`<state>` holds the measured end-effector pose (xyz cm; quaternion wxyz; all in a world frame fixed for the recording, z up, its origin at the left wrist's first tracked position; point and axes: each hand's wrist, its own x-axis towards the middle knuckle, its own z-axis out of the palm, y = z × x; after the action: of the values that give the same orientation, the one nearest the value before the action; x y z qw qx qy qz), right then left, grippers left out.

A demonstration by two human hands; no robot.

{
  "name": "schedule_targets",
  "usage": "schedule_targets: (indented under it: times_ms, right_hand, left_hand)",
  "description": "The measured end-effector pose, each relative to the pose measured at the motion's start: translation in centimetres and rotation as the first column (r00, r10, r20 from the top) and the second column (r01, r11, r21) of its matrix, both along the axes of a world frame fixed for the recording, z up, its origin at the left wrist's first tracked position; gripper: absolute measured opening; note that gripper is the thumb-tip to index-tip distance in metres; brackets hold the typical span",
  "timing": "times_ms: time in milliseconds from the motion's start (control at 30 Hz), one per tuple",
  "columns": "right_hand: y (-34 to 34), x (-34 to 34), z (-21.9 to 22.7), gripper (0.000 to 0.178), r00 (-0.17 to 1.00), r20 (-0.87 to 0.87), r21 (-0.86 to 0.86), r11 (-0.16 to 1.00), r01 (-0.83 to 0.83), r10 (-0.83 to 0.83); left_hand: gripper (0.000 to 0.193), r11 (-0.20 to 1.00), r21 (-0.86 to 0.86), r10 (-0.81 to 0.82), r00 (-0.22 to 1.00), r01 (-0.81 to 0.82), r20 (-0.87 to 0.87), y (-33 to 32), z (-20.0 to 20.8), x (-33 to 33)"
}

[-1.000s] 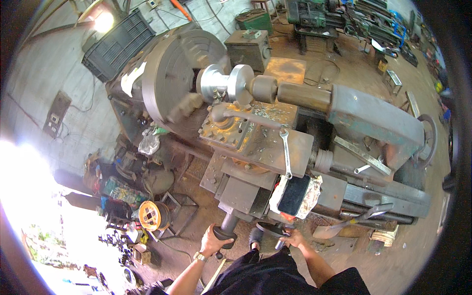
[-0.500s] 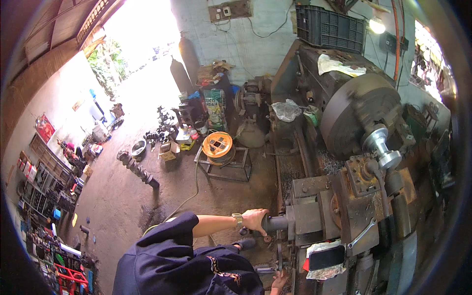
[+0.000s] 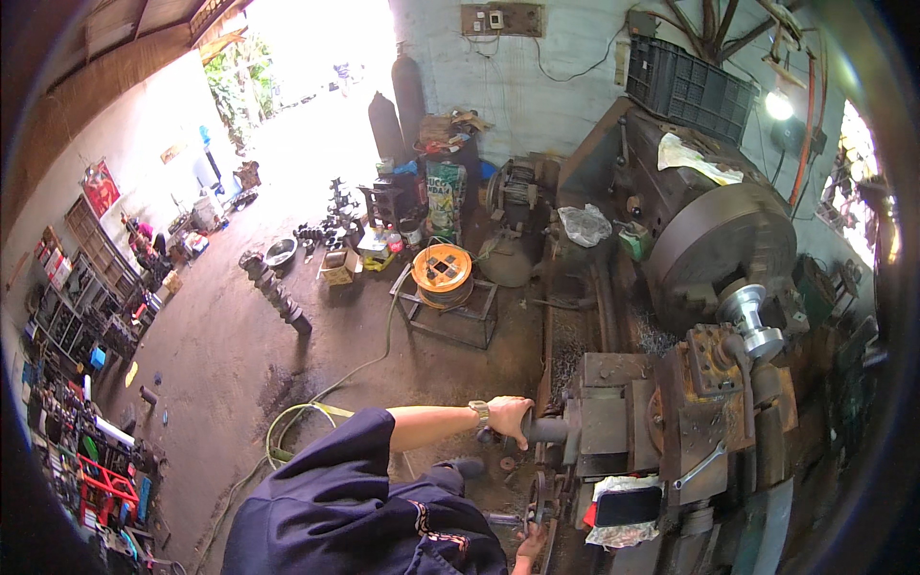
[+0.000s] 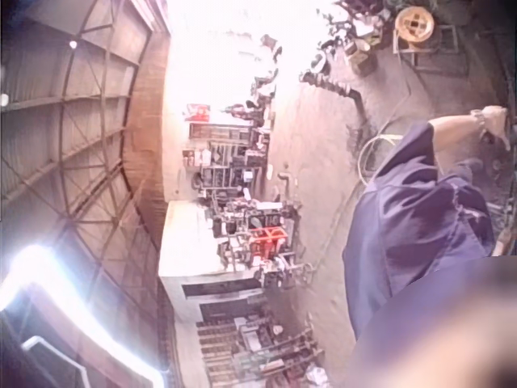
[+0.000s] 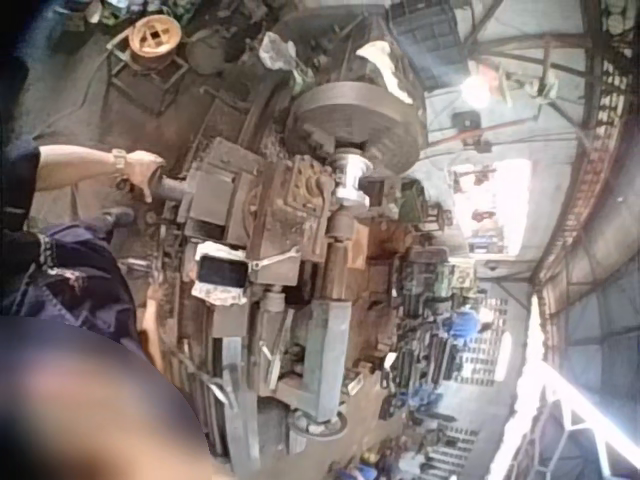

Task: The person operates a metal lathe, using both hands to turn the control handles and adjust the machine while a cylindrical metal workpiece rotates. The person repeatedly moves the tool carriage and makes small adjustments to the lathe controls.

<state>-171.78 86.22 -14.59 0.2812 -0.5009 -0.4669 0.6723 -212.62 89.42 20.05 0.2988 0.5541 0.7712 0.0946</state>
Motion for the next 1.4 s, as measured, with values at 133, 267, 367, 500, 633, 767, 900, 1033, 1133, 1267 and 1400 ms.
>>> schedule_targets:
  times_ms: [133, 267, 367, 500, 633, 767, 900, 1033, 1133, 1267, 1400]
  right_hand:
    - [1.1, -0.2, 1.7, 0.046, 0.991, 0.093, -0.031, 0.995, -0.095, 0.098]
    - [1.6, -1.0, 7.2, 0.053, 0.974, 0.206, -0.225, 0.973, -0.044, 0.091]
    - [2.3, -1.7, 12.7, 0.065, 0.933, 0.281, -0.234, 0.959, -0.16, 0.225]
    - [4.0, -4.5, 17.3, 0.08, 0.822, 0.411, -0.368, 0.896, -0.247, 0.395]
    - [5.1, -7.2, 18.8, 0.086, 0.679, 0.55, -0.482, 0.849, -0.218, 0.486]
    - [5.0, -8.0, 20.4, 0.085, 0.729, 0.477, -0.482, 0.84, -0.25, 0.491]
    - [5.1, -8.4, 21.9, 0.087, 0.738, 0.451, -0.545, 0.81, -0.217, 0.501]
    - [4.8, -8.5, 22.1, 0.088, 0.799, 0.398, -0.537, 0.82, -0.197, 0.452]
    - [4.3, -8.6, 21.4, 0.084, 0.795, 0.489, -0.495, 0.865, -0.086, 0.359]
    - [4.1, -8.4, 20.2, 0.076, 0.803, 0.513, -0.497, 0.868, -0.01, 0.303]
    - [4.0, -7.9, 19.4, 0.073, 0.822, 0.509, -0.443, 0.896, -0.002, 0.254]
  left_hand:
    - [0.114, 0.999, -0.034, 0.007, 1.0, -0.006, 0.015, 0.0, -0.1, 0.0]
    - [0.115, 0.999, -0.051, 0.012, 1.0, -0.011, 0.016, 0.2, -0.7, -0.1]
    - [0.115, 0.999, -0.046, 0.015, 1.0, -0.015, 0.002, 0.2, -1.2, -0.2]
    - [0.115, 1.0, -0.023, 0.016, 1.0, -0.016, -0.007, 0.3, -1.7, -0.3]
    - [0.114, 0.999, -0.042, 0.03, 0.999, -0.029, 0.02, 0.5, -1.9, -0.3]
    - [0.114, 0.999, -0.025, 0.025, 0.999, -0.024, 0.03, 0.4, -2.1, -0.4]
    - [0.112, 1.0, -0.017, 0.005, 0.999, -0.005, 0.034, 0.4, -2.0, -0.3]
    - [0.11, 1.0, -0.026, -0.006, 0.999, 0.007, 0.038, 0.4, -1.4, -0.4]
    - [0.109, 1.0, -0.03, -0.007, 0.998, 0.009, 0.061, 0.2, -1.1, -0.4]
    - [0.111, 1.0, 0.017, 0.015, 0.998, -0.016, 0.058, -0.1, -1.3, -0.4]
    - [0.109, 0.999, 0.028, 0.014, 0.997, -0.016, 0.071, 0.0, -1.5, -0.4]
